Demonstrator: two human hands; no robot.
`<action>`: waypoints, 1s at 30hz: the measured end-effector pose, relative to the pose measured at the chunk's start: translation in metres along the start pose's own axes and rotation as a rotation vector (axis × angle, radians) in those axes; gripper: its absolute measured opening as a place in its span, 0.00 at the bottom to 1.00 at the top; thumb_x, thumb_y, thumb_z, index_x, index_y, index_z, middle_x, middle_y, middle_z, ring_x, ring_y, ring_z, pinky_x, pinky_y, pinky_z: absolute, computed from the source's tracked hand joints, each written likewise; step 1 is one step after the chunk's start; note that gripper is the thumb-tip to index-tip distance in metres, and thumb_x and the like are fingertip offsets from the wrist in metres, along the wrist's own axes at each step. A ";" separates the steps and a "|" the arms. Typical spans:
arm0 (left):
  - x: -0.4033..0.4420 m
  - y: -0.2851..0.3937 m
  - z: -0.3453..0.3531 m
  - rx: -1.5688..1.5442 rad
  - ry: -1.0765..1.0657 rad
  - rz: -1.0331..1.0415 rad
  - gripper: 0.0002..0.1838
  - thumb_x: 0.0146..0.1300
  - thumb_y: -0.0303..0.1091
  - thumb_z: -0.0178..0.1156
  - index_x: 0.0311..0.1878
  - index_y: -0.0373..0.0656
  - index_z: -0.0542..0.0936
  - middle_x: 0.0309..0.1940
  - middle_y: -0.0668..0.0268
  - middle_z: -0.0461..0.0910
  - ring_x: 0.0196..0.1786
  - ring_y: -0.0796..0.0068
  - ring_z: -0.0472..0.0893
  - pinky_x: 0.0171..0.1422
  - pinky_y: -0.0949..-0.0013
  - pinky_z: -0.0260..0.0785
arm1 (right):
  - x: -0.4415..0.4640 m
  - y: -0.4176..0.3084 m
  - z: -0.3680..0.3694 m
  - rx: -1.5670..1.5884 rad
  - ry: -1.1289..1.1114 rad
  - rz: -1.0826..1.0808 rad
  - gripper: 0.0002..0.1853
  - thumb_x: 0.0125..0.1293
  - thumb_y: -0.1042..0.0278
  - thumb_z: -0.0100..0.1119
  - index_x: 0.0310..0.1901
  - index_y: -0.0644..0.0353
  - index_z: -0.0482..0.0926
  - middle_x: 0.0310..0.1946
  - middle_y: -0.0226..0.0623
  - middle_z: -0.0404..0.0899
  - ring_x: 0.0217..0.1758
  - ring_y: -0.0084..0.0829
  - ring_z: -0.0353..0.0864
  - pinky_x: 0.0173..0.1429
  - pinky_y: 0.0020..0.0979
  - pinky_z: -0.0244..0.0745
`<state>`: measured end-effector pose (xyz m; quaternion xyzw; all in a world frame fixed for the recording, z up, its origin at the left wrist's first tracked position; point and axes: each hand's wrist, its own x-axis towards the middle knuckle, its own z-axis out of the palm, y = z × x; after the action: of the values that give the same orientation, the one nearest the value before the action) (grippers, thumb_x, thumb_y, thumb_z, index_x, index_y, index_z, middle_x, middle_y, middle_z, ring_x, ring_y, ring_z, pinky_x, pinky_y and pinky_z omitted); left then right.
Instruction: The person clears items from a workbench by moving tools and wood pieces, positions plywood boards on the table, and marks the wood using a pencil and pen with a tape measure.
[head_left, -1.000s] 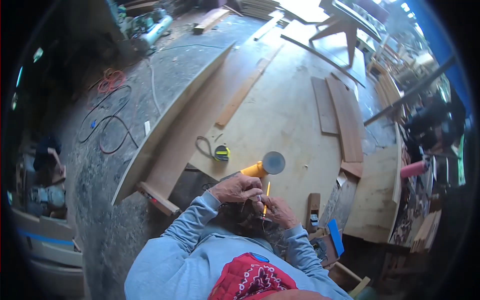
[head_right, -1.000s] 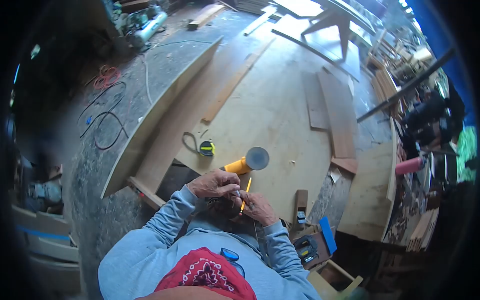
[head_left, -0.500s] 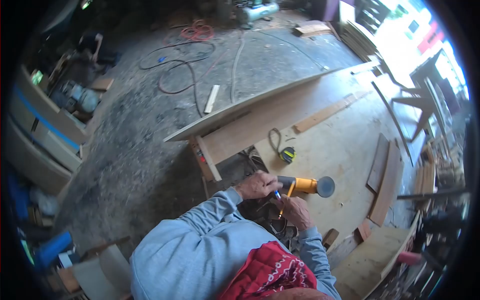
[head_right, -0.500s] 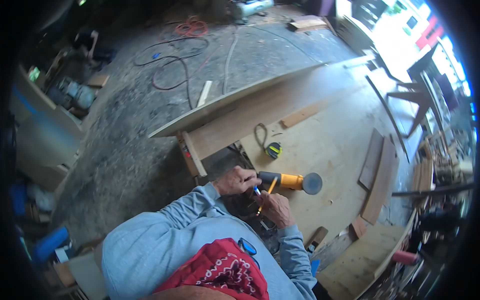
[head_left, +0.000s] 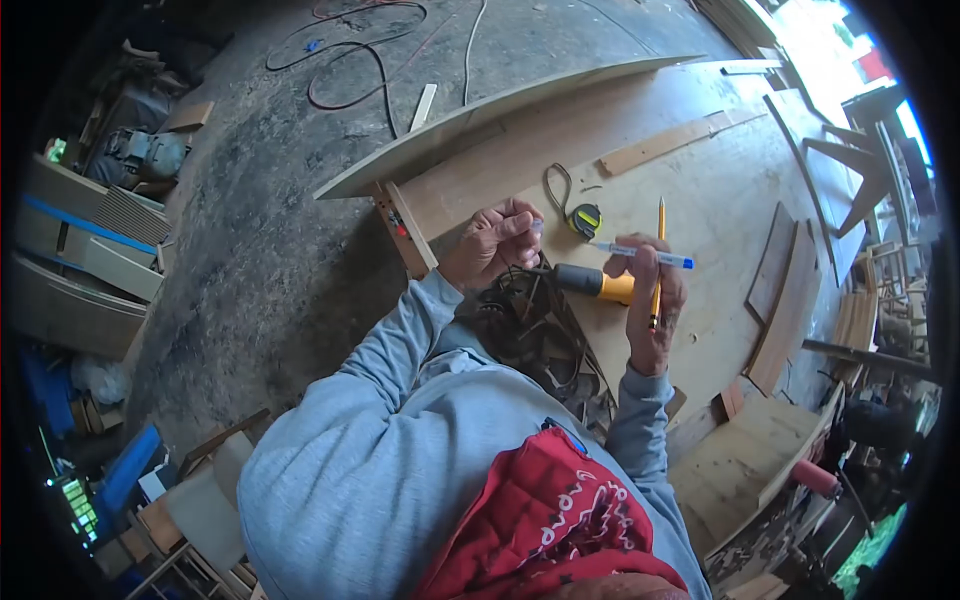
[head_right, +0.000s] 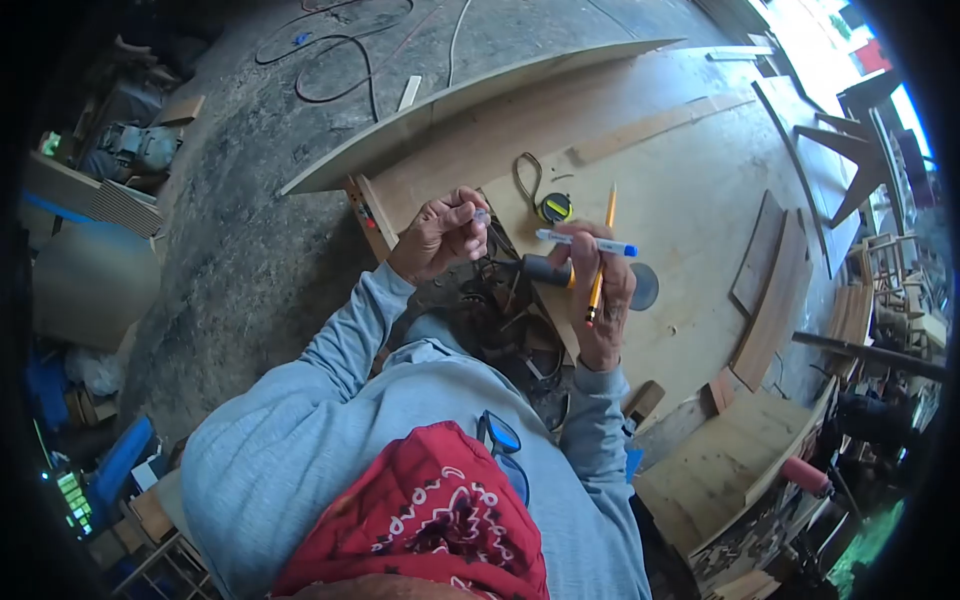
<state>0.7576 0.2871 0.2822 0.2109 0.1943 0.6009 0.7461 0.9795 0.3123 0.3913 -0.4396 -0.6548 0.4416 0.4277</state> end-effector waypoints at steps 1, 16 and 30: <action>-0.001 -0.004 0.005 -0.023 -0.008 -0.010 0.13 0.74 0.37 0.56 0.53 0.38 0.75 0.35 0.65 0.77 0.32 0.74 0.78 0.38 0.68 0.74 | 0.000 -0.002 0.003 0.084 0.018 0.003 0.14 0.79 0.62 0.49 0.46 0.63 0.80 0.30 0.32 0.80 0.34 0.19 0.76 0.41 0.25 0.71; -0.002 -0.029 0.025 -0.054 0.004 -0.073 0.15 0.74 0.40 0.56 0.53 0.38 0.74 0.33 0.64 0.80 0.32 0.73 0.80 0.36 0.67 0.76 | -0.009 0.012 0.015 0.154 -0.066 0.042 0.15 0.77 0.60 0.52 0.46 0.65 0.81 0.30 0.30 0.79 0.35 0.19 0.77 0.41 0.23 0.72; 0.004 -0.048 0.023 -0.065 -0.031 -0.093 0.13 0.74 0.44 0.57 0.41 0.43 0.75 0.30 0.66 0.79 0.29 0.74 0.80 0.34 0.70 0.76 | -0.020 0.057 0.039 0.088 0.056 -0.104 0.08 0.75 0.70 0.54 0.43 0.65 0.81 0.32 0.30 0.80 0.31 0.19 0.78 0.35 0.23 0.73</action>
<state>0.8101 0.2801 0.2750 0.1868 0.1726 0.5683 0.7826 0.9584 0.2979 0.3241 -0.3979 -0.6444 0.4346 0.4874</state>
